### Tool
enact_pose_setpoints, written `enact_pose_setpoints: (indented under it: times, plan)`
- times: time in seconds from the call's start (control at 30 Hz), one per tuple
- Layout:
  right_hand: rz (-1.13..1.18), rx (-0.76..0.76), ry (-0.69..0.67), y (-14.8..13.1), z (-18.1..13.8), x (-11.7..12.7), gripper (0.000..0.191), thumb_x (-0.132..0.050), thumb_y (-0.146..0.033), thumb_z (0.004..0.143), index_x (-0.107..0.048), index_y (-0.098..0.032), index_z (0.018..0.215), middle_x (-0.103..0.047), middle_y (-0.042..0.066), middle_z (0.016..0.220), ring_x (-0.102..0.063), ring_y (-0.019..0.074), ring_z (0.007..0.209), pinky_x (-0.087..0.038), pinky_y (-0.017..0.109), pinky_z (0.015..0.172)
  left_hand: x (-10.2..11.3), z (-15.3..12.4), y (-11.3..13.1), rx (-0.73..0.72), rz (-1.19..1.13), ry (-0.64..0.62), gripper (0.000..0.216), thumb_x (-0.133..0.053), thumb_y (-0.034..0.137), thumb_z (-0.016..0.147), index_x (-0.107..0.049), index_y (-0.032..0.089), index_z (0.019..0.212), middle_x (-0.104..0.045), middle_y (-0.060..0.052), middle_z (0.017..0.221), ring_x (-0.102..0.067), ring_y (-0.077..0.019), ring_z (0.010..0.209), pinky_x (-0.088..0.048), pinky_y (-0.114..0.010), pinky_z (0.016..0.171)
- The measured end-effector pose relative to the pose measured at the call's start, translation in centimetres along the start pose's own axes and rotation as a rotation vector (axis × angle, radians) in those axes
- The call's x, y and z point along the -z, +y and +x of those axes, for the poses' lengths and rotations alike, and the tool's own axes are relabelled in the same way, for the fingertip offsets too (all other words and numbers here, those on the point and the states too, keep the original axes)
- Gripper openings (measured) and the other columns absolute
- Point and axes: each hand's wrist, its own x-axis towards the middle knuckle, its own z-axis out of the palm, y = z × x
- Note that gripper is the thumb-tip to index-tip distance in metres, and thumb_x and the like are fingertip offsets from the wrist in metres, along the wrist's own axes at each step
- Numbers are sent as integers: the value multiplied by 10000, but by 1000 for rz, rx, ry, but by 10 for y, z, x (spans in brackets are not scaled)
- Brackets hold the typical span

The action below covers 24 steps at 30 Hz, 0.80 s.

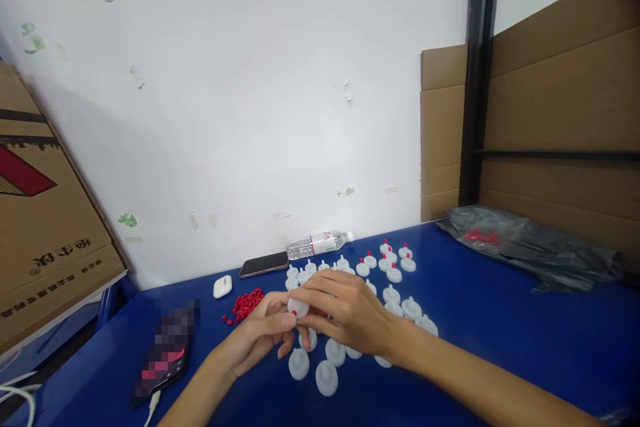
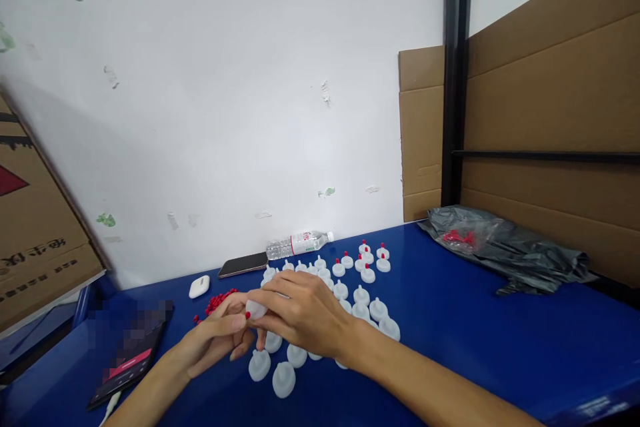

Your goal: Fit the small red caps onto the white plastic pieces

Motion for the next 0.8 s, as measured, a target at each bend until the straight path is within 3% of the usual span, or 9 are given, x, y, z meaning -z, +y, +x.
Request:
enact_pose_setpoints:
  times: [0.13, 0.27, 0.43, 0.53, 0.63, 0.73, 0.8]
  plan:
    - [-25, -2, 3, 1, -1, -3, 286, -539, -351, 1012, -618, -198, 1241, -736, 48, 1096, -651, 189, 1036, -498, 349, 951, -7, 5, -3, -82, 89, 50, 394, -769, 471, 740, -712, 96, 845, -654, -63, 607, -607, -131, 518, -333, -178, 425]
    - [-24, -9, -4, 1, -4, -8, 270, -551, -323, 1003, -618, -207, 1237, -741, 43, 1068, -656, 183, 1028, -507, 343, 925, -4, 9, -8, -129, 231, 37, 429, -757, 501, 752, -715, 88, 860, -595, -10, 528, -606, -126, 447, -288, -168, 395]
    - [-38, 13, 22, -1, -4, -10, 256, -587, -276, 974, -620, -202, 1216, -736, 41, 1079, -656, 177, 1040, -506, 332, 919, 1, 9, -10, -159, 323, 12, 507, -738, 547, 770, -717, 71, 945, -594, -9, 521, -678, -190, 482, -270, -162, 360]
    - [-28, 35, 56, -2, -3, -9, 238, -602, -239, 953, -636, -195, 1185, -732, 48, 1092, -653, 187, 1028, -500, 338, 903, -2, 9, -10, -156, 371, -12, 533, -723, 562, 790, -715, 67, 988, -667, -54, 592, -693, -197, 525, -326, -169, 385]
    - [-14, 26, 79, 0, -2, -7, 159, -587, -227, 952, -669, -191, 1083, -744, 45, 989, -662, 189, 896, -490, 333, 803, -4, 8, -5, -162, 444, -7, 564, -569, 606, 891, -715, 71, 991, -722, -112, 694, -695, -199, 580, -406, -204, 437]
    - [-44, -58, 73, 10, 0, 1, 119, -579, -250, 969, -675, -191, 1007, -746, 36, 923, -657, 187, 835, -455, 334, 766, 9, 6, 6, -188, 659, 165, 700, -246, 625, 988, -702, 95, 975, -731, -137, 782, -672, -193, 570, -418, -240, 450]
    - [-77, -158, 67, 22, 1, 11, 122, -582, -265, 976, -664, -198, 1033, -740, 29, 919, -653, 182, 834, -446, 340, 802, 26, 2, 15, -160, 1066, 396, 607, -267, 546, 1005, -693, 130, 885, -715, -112, 751, -655, -189, 580, -452, -266, 541]
